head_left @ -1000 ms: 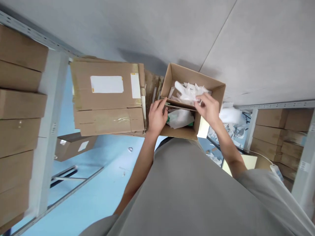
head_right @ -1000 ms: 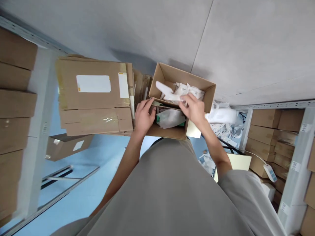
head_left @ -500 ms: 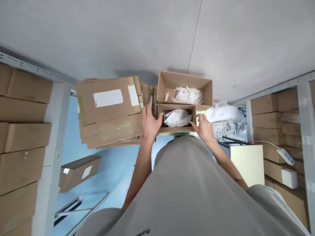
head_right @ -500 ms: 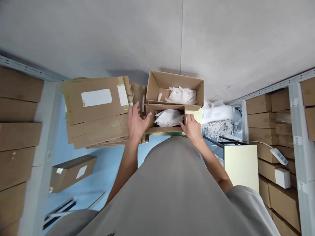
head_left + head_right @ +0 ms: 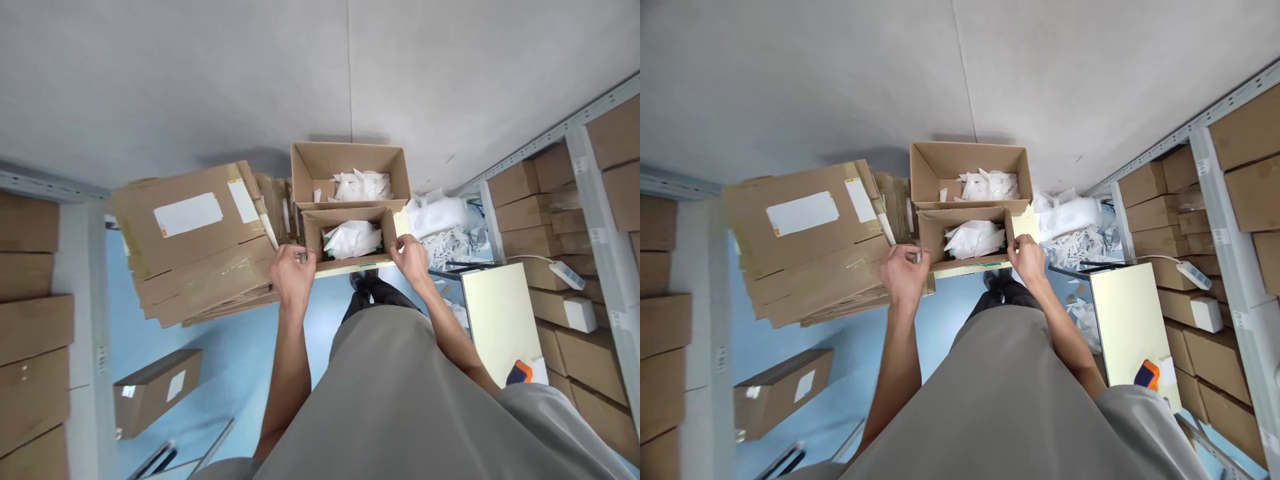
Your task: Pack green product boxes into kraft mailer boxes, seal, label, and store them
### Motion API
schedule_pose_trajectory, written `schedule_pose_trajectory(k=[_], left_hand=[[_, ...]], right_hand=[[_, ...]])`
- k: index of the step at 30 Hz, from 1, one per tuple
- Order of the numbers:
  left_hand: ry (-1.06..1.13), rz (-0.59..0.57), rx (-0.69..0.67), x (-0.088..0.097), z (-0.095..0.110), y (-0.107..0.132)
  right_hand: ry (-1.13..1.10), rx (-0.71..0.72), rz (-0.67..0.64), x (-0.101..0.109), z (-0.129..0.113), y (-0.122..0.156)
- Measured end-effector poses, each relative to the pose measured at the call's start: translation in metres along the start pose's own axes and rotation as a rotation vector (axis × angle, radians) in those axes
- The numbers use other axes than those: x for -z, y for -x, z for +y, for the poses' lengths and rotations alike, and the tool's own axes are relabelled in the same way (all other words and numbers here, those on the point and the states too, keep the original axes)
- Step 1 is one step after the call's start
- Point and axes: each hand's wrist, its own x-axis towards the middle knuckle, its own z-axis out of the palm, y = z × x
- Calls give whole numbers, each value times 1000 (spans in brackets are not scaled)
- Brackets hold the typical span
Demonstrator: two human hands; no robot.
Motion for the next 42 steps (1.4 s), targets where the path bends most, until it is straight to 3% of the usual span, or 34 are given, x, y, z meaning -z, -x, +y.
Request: schedule_pose_trajectory(k=[5, 10, 16, 22, 27, 32, 36, 39, 42], left_hand=[[-1, -80, -154, -12, 40, 20], [21, -262, -361, -54, 101, 54], [52, -453, -621, -136, 191, 125], [78, -733, -901, -237, 293, 237], [80, -904, -1055, -310, 359, 333], [74, -1037, -1147, -355, 398, 403], [33, -1130, -1209, -378, 406, 431], [-12, -1168, -1227, -386, 404, 439], [-7, -1267, -1270, -386, 400, 440]], right_hand=[[-79, -92, 83, 10, 56, 48], [-173, -291, 190, 10, 136, 108], [-308, -598, 333, -8, 250, 196], [-412, -893, 495, -29, 370, 294], [-433, -1118, 574, -39, 444, 362], [-458, -1290, 635, -46, 488, 397], [-494, -1396, 603, -57, 505, 405], [-550, -1376, 606, -63, 506, 406], [-564, -1198, 647, -66, 503, 408]])
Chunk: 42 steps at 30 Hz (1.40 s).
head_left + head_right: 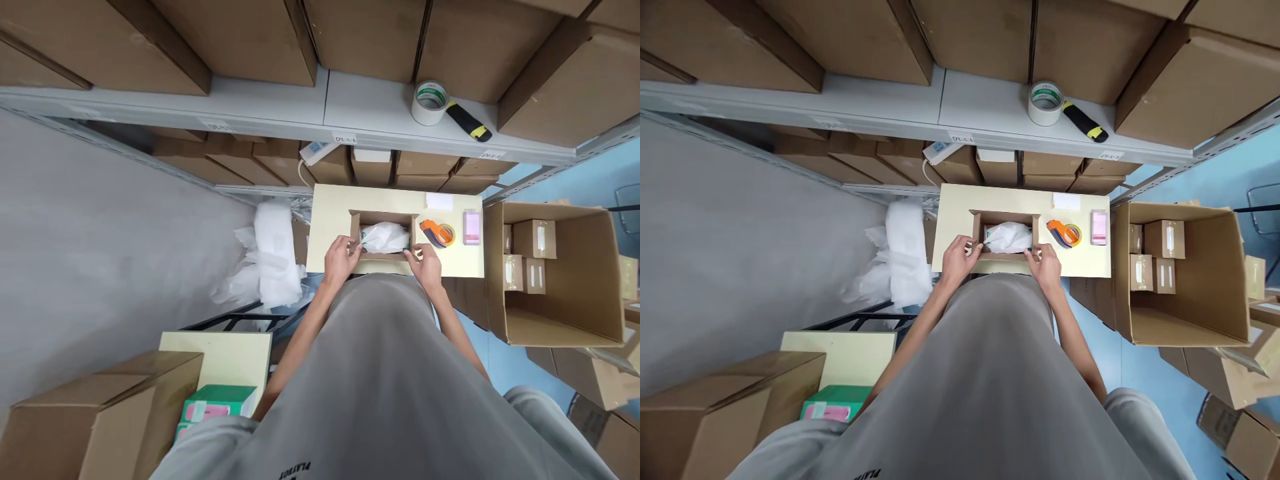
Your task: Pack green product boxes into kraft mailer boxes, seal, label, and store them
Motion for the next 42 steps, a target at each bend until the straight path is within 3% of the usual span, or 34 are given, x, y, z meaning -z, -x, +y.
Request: schedule_pose_trajectory(k=[3, 6, 8, 10, 13, 17, 21, 25, 28, 34, 38, 42], left_hand=[[39, -143, -90, 1, -1, 4], [32, -255, -100, 0, -5, 2], [23, -268, -79, -2, -11, -5], [5, -225, -60, -6, -18, -16], [-47, -72, -49, -15, -28, -37], [-77, 33, -176, -24, -36, -56], [-72, -4, -265, -23, -40, -55], [-44, -43, -232, -22, -40, -40], [1, -14, -173, -26, -39, -30], [166, 58, 80, -37, -39, -49], [270, 34, 305, -40, -48, -74], [397, -74, 469, -41, -60, -86]], right_hand=[[-37, 200, -111, 0, 4, -1], [-61, 239, -227, -2, 12, -10], [-76, 248, -250, -7, 17, -20], [-66, 245, -194, -13, 21, -31], [23, 166, 12, -21, 25, -48], [108, 155, 190, -23, 32, -66], [106, 316, 118, -18, 43, -73], [96, 395, 19, -18, 53, -70], [48, 401, 38, -24, 60, -67], [-188, 212, 108, -40, 64, -76], [-361, -36, 21, -45, 63, -89], [-471, -250, -107, -46, 61, -99]])
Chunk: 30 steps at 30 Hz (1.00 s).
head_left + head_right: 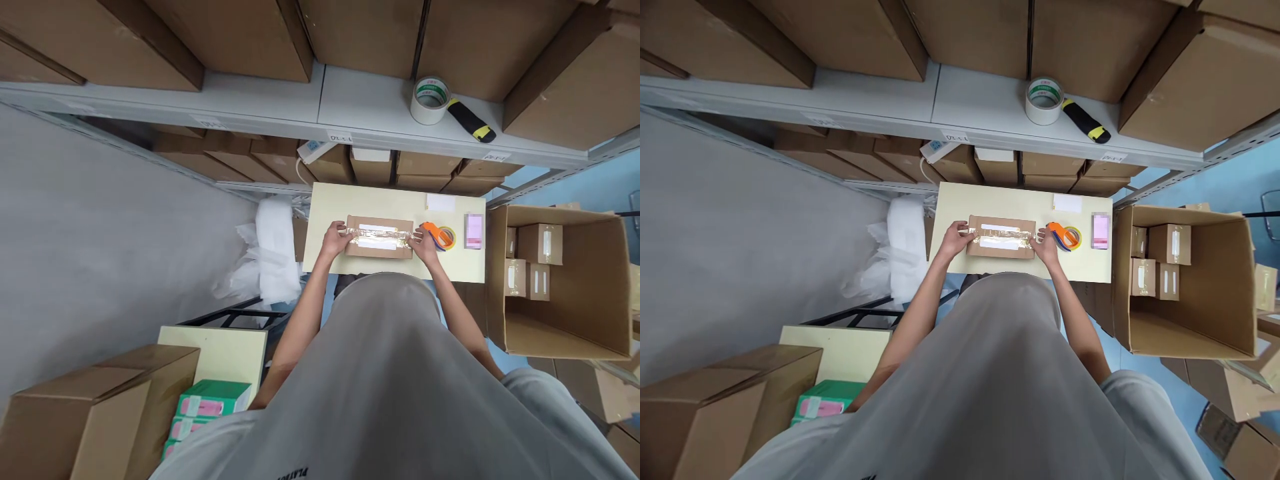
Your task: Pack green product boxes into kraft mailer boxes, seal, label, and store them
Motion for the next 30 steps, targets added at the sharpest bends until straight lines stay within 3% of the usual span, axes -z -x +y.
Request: schedule_pose_trajectory(k=[6, 11, 20, 30], left_hand=[[131, -113, 15, 8, -4, -9], [229, -142, 123, 11, -6, -10], [226, -55, 68, 7, -3, -3], [71, 74, -1, -4, 4, 14]], right_hand=[[64, -42, -109, 3, -10, -7], [65, -61, -159, 9, -14, -4], [87, 5, -90, 6, -17, 0], [144, 35, -31, 2, -12, 9]])
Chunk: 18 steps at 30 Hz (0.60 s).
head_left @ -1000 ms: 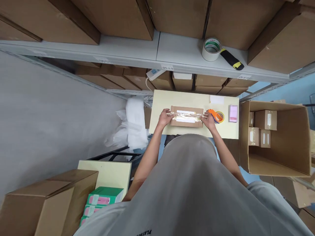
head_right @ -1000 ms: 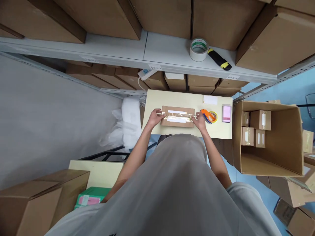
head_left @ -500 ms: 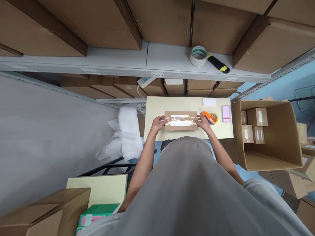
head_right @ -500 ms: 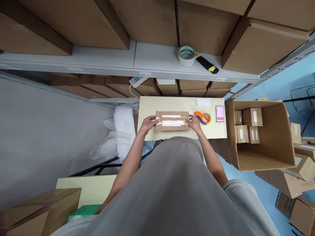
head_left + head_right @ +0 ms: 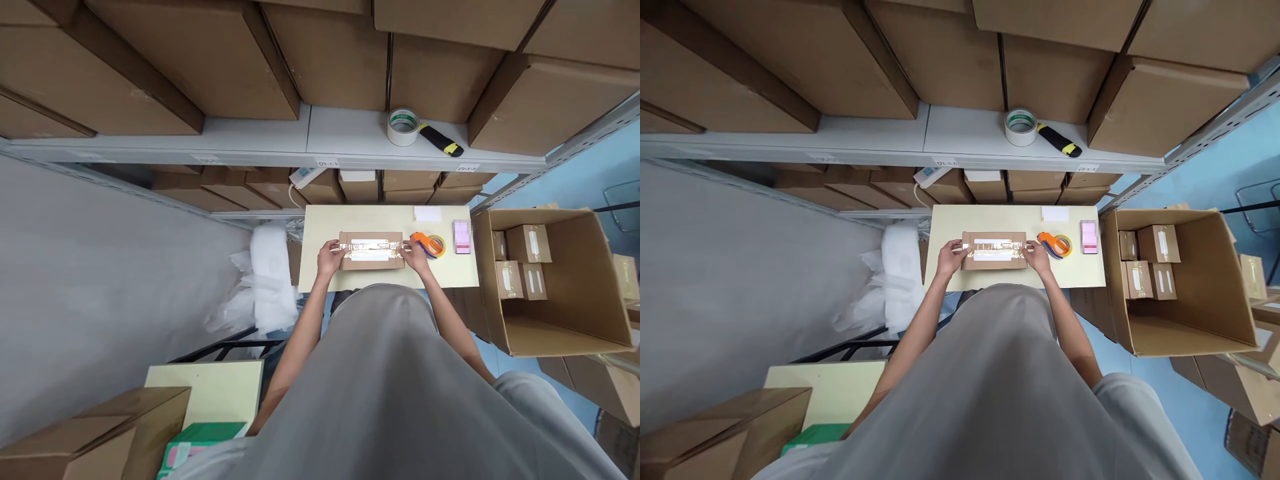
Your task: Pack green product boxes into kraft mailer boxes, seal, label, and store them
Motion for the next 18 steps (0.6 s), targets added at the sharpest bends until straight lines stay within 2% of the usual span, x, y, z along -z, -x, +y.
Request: schedule_pose_trajectory(k=[3, 6, 9, 12, 15, 18], left_hand=[[-28, 5, -13, 1, 1, 3], [-132, 48, -80, 3, 6, 7], [-248, 118, -309, 2, 14, 16], [-279, 107, -551, -6, 27, 27], [-288, 52, -670, -17, 42, 38], [-300, 0, -714, -27, 53, 47]], right_hand=[[-52, 73, 45, 1, 7, 8], [-71, 179, 180, 8, 24, 12], [125, 78, 297, 18, 44, 11], [238, -34, 327, 21, 56, 4], [201, -56, 343, 16, 60, -5], [130, -78, 353, 15, 61, -12]])
